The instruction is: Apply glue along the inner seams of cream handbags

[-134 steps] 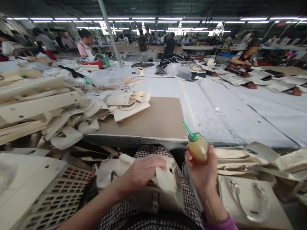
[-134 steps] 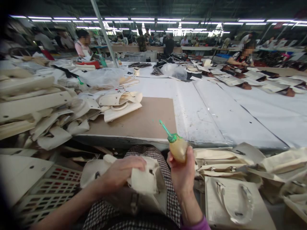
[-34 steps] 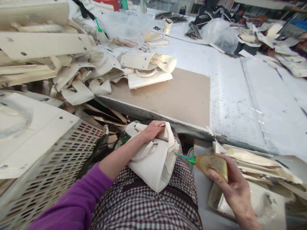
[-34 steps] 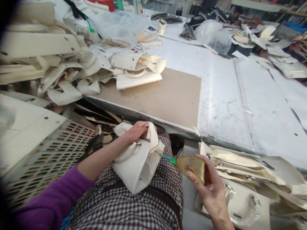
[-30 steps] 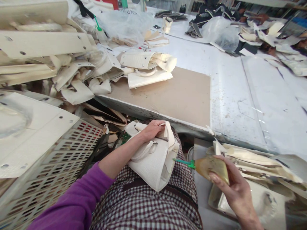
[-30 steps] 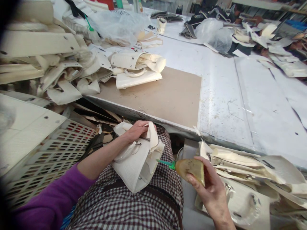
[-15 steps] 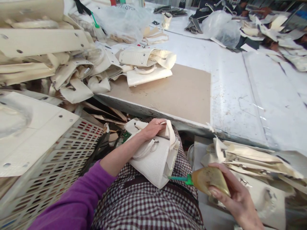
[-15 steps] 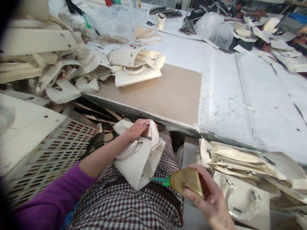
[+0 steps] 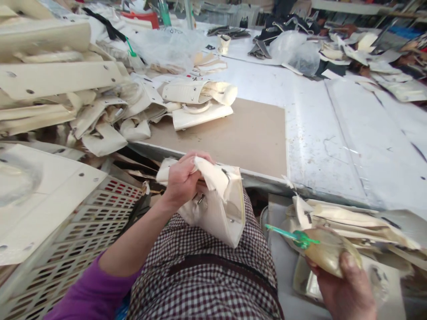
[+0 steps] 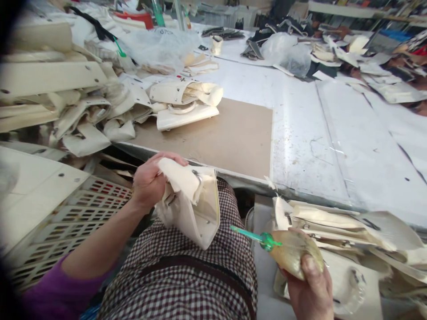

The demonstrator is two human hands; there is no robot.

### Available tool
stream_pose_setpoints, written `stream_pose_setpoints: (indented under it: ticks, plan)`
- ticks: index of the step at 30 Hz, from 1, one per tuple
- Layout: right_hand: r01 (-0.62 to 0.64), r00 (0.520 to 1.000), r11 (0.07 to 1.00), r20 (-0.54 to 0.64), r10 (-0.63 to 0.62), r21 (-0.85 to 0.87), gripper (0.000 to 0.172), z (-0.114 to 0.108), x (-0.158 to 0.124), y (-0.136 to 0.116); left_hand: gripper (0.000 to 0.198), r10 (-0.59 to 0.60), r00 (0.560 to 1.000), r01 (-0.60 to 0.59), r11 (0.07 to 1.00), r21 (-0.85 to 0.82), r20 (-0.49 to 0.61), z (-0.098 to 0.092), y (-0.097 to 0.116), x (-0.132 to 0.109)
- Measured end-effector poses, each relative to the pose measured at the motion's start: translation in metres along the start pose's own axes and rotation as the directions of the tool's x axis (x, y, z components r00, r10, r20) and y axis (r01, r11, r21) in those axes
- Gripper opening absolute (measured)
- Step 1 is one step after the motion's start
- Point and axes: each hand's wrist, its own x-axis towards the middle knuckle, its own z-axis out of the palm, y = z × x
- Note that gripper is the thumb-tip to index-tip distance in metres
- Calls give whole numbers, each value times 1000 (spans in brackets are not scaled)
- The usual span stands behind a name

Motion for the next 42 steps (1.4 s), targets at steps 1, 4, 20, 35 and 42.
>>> stream_pose_setpoints:
  ticks: [1,4,20,35,42]
  plan:
    - [12,1000,999,-30,-10,42,44,2,1,1,19,111,994,-110,992,67,-13,-5,6,-4]
    - [41,998,997,-40,-38,72,40,3,1,7,17,238,970,-242,963,121,47,-9,16,-25]
    - [80,955,839,283,91,-538,57,19,-16,20,16,-577,816,576,816,38,22,-43,39,-114]
    - [449,781,735,623,-47,-508,48,42,18,43,15,-663,735,678,712,-182,144,-59,70,-162]
    - [557,702,668,710,-59,-494,48,47,34,52,16,-627,771,637,756,-153,112,-59,71,-162]
